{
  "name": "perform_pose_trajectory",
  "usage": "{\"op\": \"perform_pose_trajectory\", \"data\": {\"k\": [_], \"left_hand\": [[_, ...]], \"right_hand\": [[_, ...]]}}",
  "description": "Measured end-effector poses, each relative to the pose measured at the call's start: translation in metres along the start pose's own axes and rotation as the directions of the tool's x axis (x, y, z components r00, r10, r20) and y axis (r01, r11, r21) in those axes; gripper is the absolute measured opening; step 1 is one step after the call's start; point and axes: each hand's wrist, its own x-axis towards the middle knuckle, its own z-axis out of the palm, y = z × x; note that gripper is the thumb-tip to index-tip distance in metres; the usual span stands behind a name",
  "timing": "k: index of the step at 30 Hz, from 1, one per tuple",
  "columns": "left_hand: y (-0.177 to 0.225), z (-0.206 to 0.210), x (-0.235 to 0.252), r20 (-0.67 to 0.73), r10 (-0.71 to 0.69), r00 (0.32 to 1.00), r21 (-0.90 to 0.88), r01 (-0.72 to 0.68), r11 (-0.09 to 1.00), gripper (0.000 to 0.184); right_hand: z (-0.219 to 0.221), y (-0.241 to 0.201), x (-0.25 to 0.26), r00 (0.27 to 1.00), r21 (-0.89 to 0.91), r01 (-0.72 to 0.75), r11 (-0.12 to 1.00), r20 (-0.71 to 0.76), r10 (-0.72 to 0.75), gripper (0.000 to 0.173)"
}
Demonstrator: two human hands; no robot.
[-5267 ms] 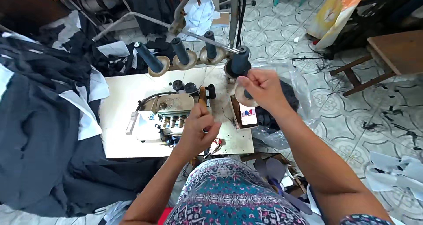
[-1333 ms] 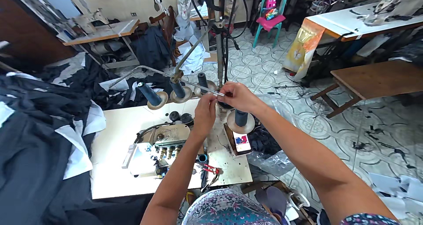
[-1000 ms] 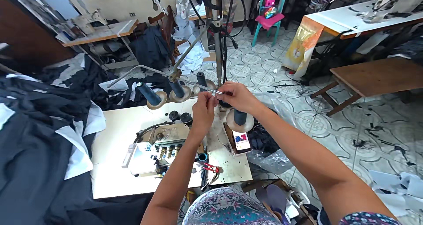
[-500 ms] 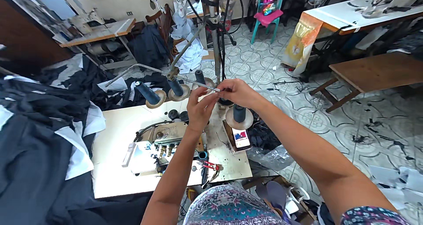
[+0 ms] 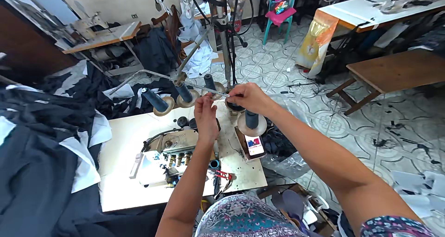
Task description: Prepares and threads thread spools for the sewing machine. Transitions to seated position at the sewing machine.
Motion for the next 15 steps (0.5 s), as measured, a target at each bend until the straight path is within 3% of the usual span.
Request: {"op": "perform_pose_trajectory", "data": {"k": [2,4,15], "left_hand": [[0.002,-0.002,0.004,-0.012,-0.092,0.996,-0.305,0.084,0.949,0.013],[0.000,-0.004,0.006,0.018,-0.102,0.995,-0.434,0.099,0.896,0.018],[-0.008,-0.004,0.001,0.069,-0.066,0.995,-0.337,0.085,0.938,0.018]], "right_hand": [[0.001,0.002,0.000,1.000,-0.021,-0.003,1.000,-0.018,0.002,0.016],[0.003,0.004,0.000,0.999,-0.060,0.010,0.998,-0.034,-0.012,0.018],[0.006,0.015,-0.003,0.995,-0.143,0.076,0.987,-0.060,-0.085,0.015]]}}
